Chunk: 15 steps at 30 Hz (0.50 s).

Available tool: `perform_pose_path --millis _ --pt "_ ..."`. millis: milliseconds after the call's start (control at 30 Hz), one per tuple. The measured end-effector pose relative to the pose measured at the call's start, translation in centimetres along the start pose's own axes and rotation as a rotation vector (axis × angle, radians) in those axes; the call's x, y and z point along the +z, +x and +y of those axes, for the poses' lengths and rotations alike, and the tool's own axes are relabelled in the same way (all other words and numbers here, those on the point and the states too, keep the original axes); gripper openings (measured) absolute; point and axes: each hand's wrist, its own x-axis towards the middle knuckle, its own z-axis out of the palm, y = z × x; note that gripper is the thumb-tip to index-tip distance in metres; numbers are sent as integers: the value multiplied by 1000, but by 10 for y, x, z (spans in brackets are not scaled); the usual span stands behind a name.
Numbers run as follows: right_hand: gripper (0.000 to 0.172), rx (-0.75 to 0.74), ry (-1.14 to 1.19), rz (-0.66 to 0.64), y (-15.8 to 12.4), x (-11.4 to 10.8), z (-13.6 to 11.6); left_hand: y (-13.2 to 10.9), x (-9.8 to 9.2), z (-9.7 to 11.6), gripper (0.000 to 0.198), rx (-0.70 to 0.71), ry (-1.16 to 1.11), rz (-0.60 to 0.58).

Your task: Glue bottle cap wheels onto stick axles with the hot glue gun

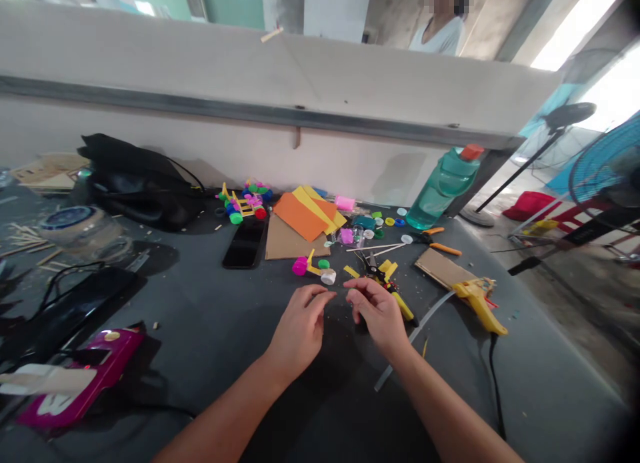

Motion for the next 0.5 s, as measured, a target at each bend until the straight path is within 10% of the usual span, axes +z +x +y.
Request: perform_pose_path --millis 233,500 --pt "24 -50 -54 -83 -7 9 7 5 1 -1 20 -533 -630 33" --pt "9 -348 -424 -8 -9 8 1 6 2 6 26 -665 -984 -33"
